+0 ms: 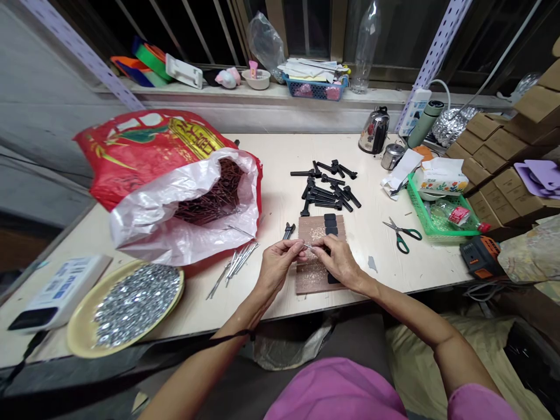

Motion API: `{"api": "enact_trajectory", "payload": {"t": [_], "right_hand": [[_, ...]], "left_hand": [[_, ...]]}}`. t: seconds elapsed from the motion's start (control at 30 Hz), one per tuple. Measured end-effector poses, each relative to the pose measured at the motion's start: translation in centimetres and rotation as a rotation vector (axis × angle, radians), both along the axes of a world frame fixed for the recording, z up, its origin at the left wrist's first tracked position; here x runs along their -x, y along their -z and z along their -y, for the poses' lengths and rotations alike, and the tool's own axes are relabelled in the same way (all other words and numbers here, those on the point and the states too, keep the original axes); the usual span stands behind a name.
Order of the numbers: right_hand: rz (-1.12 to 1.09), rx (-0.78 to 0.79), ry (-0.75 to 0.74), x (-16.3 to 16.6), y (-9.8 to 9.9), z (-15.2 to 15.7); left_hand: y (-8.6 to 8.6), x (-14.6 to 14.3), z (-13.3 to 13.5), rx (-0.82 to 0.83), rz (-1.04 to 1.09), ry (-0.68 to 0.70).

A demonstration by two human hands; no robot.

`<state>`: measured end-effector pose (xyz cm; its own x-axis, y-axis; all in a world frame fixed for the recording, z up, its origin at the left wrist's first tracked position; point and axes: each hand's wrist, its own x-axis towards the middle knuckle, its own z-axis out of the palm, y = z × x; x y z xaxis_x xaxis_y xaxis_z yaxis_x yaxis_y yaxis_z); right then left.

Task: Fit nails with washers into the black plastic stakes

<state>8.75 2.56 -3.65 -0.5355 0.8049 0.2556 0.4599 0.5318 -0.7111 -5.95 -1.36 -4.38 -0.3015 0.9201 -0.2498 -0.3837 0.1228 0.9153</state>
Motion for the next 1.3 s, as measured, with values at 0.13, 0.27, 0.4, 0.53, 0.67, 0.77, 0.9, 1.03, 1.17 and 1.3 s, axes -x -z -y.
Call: {"api": "enact_trajectory", "payload": {"t": [0.13, 0.27, 0.4, 0.53, 0.67, 0.77, 0.9, 1.03, 1.17, 1.3], "right_hand": [[0.002, -0.092, -0.006, 0.3, 0.2, 0.3], [-0.035, 0.036, -0.047, 0.1, -0.7, -0.1], [-0.016, 0.286, -0.102, 0.0, -1.7, -0.6], [-0.039, 0.144, -0.026, 0.3, -1.5, -0.5], [0.038, -0.092, -0.021, 0.6, -0.6, 0.0], [0.102, -0.201, -0.016, 0.5, -0.1, 0.2], [0.049, -0.131, 0.002, 0.4, -0.1, 0.1], [-0.018, -0.019, -0.005, 0.4, -0.4, -0.2], [-0.063, 0.055, 0.004, 0.4, -0.8, -0.4], [-0.04, 0.139, -0.051, 0.3, -1.2, -0.5]], "left_hand": [[-0.1, 0.2, 0.0, -0.01, -0.001, -0.008], [-0.5, 0.3, 0.0, -0.006, -0.005, -0.01], [-0.6, 0.3, 0.1, 0.013, 0.014, -0.007], [-0.4, 0.4, 0.1, 0.022, 0.075, -0.002], [-0.2, 0.5, 0.1, 0.018, 0.092, 0.016], [0.0, 0.5, 0.1, 0.019, 0.083, 0.022], [0.2, 0.4, 0.0, 0.009, 0.071, 0.01], [0.1, 0.2, -0.1, 0.001, 0.069, 0.003], [-0.1, 0.1, -0.1, 0.006, 0.079, 0.0], [0.0, 0.0, -0.1, -0.007, 0.056, 0.001]]}}
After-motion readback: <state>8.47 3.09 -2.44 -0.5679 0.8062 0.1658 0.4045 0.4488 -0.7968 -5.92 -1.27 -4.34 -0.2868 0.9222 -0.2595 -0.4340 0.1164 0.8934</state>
